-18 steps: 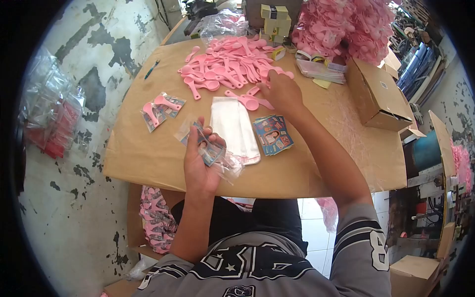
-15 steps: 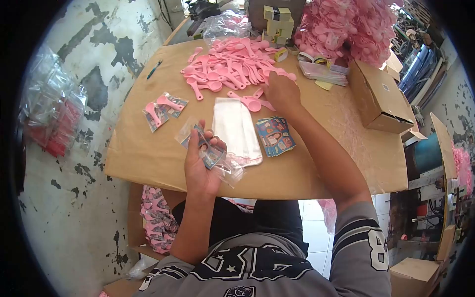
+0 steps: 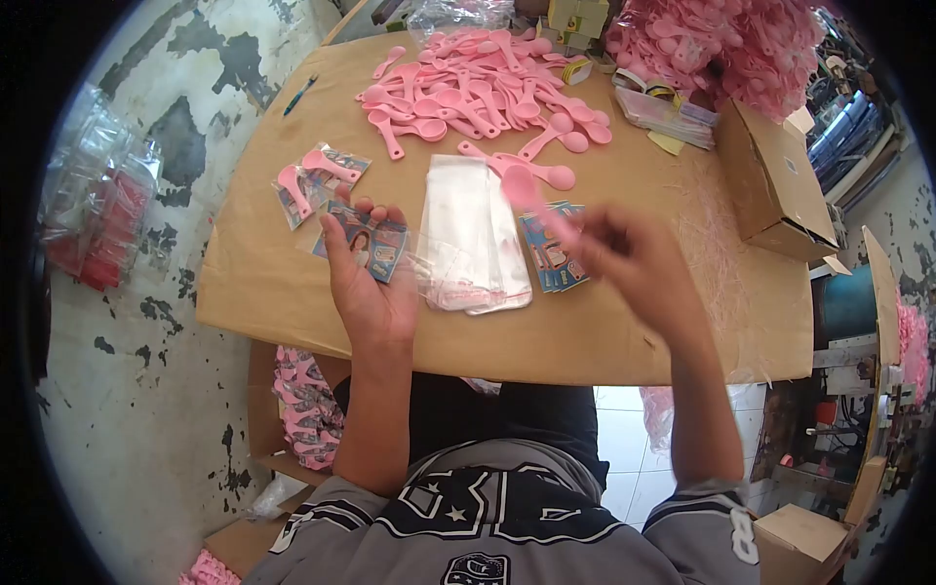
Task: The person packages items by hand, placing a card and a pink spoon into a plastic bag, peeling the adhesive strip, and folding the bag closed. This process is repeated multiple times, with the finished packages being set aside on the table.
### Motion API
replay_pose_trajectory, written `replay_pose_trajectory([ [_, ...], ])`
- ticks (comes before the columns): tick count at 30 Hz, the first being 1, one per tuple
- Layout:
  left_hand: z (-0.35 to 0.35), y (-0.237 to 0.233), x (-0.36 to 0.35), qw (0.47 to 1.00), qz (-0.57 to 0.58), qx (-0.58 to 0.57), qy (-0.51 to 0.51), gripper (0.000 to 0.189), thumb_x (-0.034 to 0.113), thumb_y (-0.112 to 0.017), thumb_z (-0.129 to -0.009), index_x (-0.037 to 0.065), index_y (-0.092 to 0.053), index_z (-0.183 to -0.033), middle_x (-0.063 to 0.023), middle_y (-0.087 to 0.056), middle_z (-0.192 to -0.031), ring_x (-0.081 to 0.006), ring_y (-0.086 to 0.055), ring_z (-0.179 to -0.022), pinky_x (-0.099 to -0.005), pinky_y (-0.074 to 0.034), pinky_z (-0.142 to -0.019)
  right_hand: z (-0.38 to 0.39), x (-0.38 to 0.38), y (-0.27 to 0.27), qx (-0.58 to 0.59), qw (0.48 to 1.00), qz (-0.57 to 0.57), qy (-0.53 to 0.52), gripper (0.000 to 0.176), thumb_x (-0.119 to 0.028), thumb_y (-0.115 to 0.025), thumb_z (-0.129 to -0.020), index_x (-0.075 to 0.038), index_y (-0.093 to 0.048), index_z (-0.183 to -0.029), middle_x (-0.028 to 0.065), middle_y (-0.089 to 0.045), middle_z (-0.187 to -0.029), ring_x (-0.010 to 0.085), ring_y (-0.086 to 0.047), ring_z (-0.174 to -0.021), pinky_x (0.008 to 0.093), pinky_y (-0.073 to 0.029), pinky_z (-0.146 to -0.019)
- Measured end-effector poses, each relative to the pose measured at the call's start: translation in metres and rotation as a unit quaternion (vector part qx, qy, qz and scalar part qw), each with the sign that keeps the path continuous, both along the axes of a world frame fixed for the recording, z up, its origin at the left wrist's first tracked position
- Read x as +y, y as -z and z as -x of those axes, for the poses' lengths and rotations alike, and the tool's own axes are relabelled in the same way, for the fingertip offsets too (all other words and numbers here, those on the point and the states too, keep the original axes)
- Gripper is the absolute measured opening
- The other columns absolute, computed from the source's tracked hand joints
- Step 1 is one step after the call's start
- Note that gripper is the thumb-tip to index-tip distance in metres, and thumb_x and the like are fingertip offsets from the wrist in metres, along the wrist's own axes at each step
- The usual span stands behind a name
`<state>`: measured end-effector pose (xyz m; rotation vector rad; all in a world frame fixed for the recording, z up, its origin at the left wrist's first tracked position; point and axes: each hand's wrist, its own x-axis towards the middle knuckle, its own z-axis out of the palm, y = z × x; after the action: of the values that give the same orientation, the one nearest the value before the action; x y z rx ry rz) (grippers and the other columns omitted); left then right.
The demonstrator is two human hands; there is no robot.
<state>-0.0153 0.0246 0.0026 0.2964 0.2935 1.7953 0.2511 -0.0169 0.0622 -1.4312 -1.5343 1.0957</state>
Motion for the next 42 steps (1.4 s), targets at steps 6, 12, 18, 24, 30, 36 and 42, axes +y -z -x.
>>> replay_pose_trajectory([
  [6,-0.012,-0.004,0.001,0.998,-0.022,0.051,0.024,0.057,0.043,-0.06,-0.107,0.007,-0.046,-0.148,-0.007,-0.064,-0.11,-0.0164,-0.062,-0.1,-0.0419,-0.051,-0.106,0.034,-0.055,0.017,0.146,0.982,0.11,-0.049,0.029,-0.009,-0.073,-0.098,0.005,-0.069,-0.123,0.0035,-0.072,-0.102,0.0085,-0.065,-0.088,0.0245,-0.054,-0.079],
  [12,-0.03,-0.006,-0.013,0.994,0.008,0.084,0.075,0.061,0.047,-0.057,-0.107,0.006,-0.042,-0.15,-0.0084,-0.064,-0.113,-0.0174,-0.063,-0.103,-0.0457,-0.054,-0.108,0.056,-0.052,0.022,0.219,0.973,0.064,-0.04,0.03,-0.008,-0.072,-0.099,0.005,-0.067,-0.126,0.0049,-0.072,-0.107,0.0091,-0.065,-0.096,0.0264,-0.053,-0.084],
  [18,-0.024,-0.012,-0.014,0.994,-0.006,0.1,0.048,0.057,0.044,-0.06,-0.106,0.009,-0.049,-0.148,-0.0101,-0.067,-0.119,-0.0194,-0.066,-0.107,-0.0479,-0.051,-0.112,0.041,-0.068,0.02,0.17,0.984,0.041,0.017,0.024,-0.01,-0.071,-0.1,0.004,-0.069,-0.119,0.0057,-0.073,-0.105,0.009,-0.066,-0.095,0.0254,-0.052,-0.085],
  [24,-0.022,-0.017,-0.016,0.99,-0.049,0.126,0.027,0.057,0.044,-0.059,-0.107,0.009,-0.047,-0.15,-0.0112,-0.066,-0.122,-0.0205,-0.066,-0.11,-0.0514,-0.051,-0.113,0.022,-0.079,0.01,0.214,0.975,0.059,0.002,0.024,-0.01,-0.072,-0.099,0.004,-0.069,-0.119,0.0056,-0.073,-0.106,0.0094,-0.066,-0.094,0.0255,-0.052,-0.083],
  [30,-0.037,-0.015,-0.024,0.989,-0.066,0.104,0.084,0.058,0.045,-0.055,-0.108,0.009,-0.042,-0.152,-0.0102,-0.065,-0.123,-0.0191,-0.065,-0.111,-0.0529,-0.051,-0.113,0.04,-0.065,0.022,0.248,0.968,0.046,0.005,0.025,-0.009,-0.073,-0.098,0.003,-0.069,-0.119,0.0057,-0.073,-0.107,0.0098,-0.066,-0.094,0.026,-0.053,-0.083],
  [36,-0.046,-0.019,-0.034,0.986,-0.02,0.09,0.141,0.059,0.047,-0.054,-0.108,0.01,-0.041,-0.152,-0.0064,-0.062,-0.119,-0.0166,-0.064,-0.108,-0.0487,-0.052,-0.112,0.06,-0.053,0.033,0.309,0.951,-0.001,0.006,0.023,-0.004,-0.075,-0.096,0.001,-0.063,-0.116,0.0037,-0.07,-0.103,0.0099,-0.066,-0.092,0.0248,-0.053,-0.084],
  [42,-0.051,-0.013,-0.036,0.97,-0.011,0.039,0.239,0.049,0.036,-0.051,-0.112,0.009,-0.042,-0.152,-0.0054,-0.062,-0.122,-0.0144,-0.065,-0.109,-0.0434,-0.057,-0.107,0.083,-0.039,0.055,0.299,0.946,-0.107,0.068,0.033,-0.006,-0.08,-0.092,-0.006,-0.053,-0.11,-0.0001,-0.056,-0.102,0.006,-0.054,-0.089,0.0236,-0.047,-0.077],
])
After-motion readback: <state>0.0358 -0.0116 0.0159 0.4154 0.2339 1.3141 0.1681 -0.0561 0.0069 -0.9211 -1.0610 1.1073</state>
